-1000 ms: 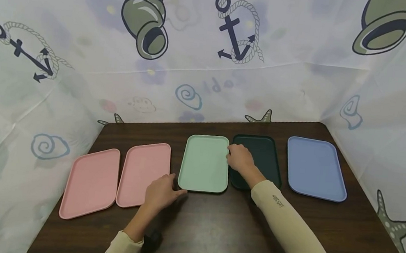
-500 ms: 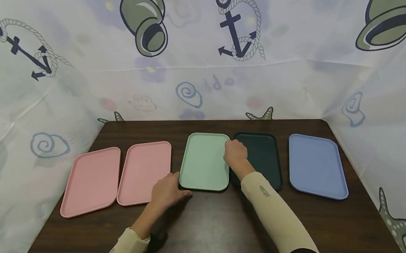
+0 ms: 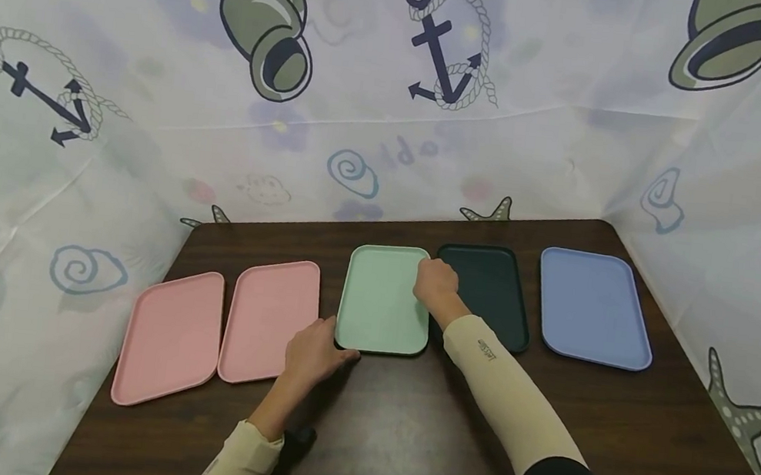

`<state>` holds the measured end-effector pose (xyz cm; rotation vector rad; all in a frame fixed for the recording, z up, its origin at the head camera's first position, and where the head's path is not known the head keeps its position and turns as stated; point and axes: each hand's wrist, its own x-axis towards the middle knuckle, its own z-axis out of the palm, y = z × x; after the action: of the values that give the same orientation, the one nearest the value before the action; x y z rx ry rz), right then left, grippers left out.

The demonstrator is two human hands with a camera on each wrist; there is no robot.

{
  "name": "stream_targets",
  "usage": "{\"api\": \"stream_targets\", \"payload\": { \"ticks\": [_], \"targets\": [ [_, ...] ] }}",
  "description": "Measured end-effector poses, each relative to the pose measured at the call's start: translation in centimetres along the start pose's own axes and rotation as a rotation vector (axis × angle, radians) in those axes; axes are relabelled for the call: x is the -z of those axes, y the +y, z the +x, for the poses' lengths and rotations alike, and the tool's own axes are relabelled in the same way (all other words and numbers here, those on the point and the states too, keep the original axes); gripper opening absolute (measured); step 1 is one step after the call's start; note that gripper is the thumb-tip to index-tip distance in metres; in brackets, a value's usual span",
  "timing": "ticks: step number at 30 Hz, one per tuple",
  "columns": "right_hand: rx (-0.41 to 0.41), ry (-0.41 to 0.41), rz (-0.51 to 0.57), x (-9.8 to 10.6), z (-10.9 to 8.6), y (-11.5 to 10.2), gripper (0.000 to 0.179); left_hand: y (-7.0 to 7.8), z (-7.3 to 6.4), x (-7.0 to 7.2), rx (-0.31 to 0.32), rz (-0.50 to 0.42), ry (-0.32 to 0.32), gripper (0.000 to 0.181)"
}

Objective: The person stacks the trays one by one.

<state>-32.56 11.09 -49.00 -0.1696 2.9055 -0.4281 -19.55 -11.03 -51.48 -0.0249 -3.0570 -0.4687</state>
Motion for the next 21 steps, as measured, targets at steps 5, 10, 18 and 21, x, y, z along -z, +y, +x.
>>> {"api": "stream_targets", "payload": {
  "ticks": [5, 10, 18, 21],
  "targets": [
    [-0.014, 0.003, -0.013, 0.34, 0.12, -0.47, 0.014, 0.24, 0.02, 0.13, 0.004, 0.003, -0.001, 0.055],
    [-0.020, -0.026, -0.028, 0.40, 0.07, -0.51, 0.019, 0.30, -0.12, 0.15, 0.014, 0.010, -0.004, 0.054],
    [-0.048, -0.019, 0.054, 0.31, 0.08, -0.29, 0.015, -0.02, -0.15, 0.17, 0.020, -0.018, 0.011, 0.053],
    [-0.043, -0.002, 0.083, 0.53, 0.23, -0.37, 0.010, -0.21, 0.00, 0.28, 0.027, -0.023, 0.014, 0.053]
  ]
}}
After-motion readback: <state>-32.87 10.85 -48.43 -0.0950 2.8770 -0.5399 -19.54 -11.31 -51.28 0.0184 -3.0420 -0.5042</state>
